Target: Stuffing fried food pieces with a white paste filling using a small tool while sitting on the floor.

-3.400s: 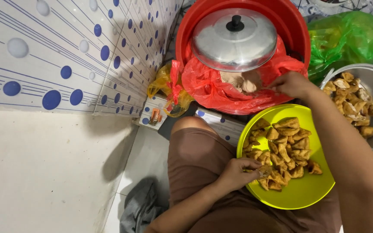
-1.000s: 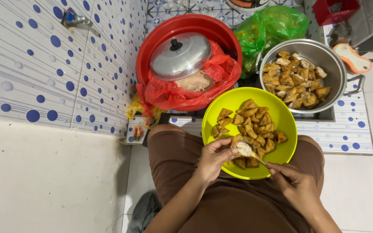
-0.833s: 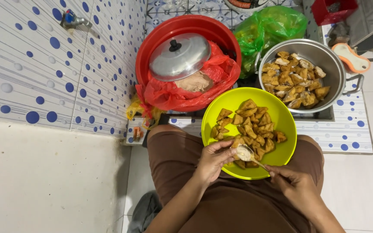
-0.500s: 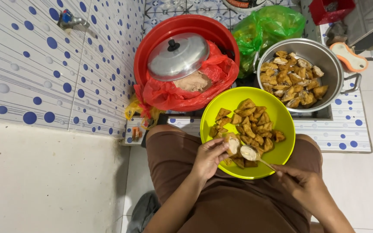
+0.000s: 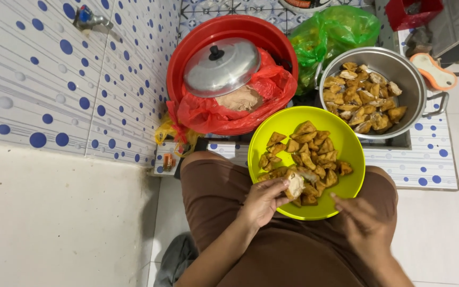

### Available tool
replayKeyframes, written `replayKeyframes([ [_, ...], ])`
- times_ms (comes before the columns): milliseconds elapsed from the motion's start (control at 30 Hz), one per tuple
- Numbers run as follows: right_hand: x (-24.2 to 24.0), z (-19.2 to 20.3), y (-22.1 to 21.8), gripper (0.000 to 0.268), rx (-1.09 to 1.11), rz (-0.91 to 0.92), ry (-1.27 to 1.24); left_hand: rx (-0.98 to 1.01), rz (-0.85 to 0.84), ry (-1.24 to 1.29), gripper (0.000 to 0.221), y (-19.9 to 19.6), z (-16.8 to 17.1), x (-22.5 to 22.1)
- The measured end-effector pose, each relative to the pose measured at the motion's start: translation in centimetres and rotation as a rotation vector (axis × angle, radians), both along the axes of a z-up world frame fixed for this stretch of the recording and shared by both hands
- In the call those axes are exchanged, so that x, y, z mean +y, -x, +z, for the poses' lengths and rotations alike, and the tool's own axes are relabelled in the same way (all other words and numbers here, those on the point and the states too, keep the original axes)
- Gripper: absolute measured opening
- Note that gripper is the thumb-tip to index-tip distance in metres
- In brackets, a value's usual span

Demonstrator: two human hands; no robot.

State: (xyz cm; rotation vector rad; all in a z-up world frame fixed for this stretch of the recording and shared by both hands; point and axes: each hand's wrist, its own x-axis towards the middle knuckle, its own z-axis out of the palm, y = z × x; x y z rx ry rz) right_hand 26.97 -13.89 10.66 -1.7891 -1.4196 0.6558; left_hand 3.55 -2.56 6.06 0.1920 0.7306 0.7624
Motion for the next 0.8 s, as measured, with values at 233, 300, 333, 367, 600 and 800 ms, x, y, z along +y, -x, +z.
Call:
replayKeyframes([
  [233,-0.9,-0.5,3.3,0.045,-0.265,0.027,-0.262,-0.126,0.019,0.038,0.017,-0.6,-1.0,-0.8],
  [300,-0.8,-0.1,3.6,0.040,-0.266,0.026,-0.259,-0.192,0.014,0.046,0.022,-0.4,-0.2,-0.7],
  [333,-0.7,0.1,3.8,0.035,-0.266,0.022,-0.255,-0.256,0.007,0.054,0.028,-0.3,0.3,-0.7],
  [367,-0.8,0.1,3.6,0.035,-0.268,0.027,-0.257,-0.259,0.011,0.053,0.028,-0.4,0.2,-0.7],
  [600,-1.9,0.5,3.3,0.041,-0.303,0.060,-0.231,-0.356,0.023,0.170,0.024,-0.6,-0.1,-1.4],
  [800,-3.2,-0.7,2.3,0.045,-0.392,0.065,-0.238,-0.414,0.049,0.231,0.024,-0.7,0.1,-1.6],
])
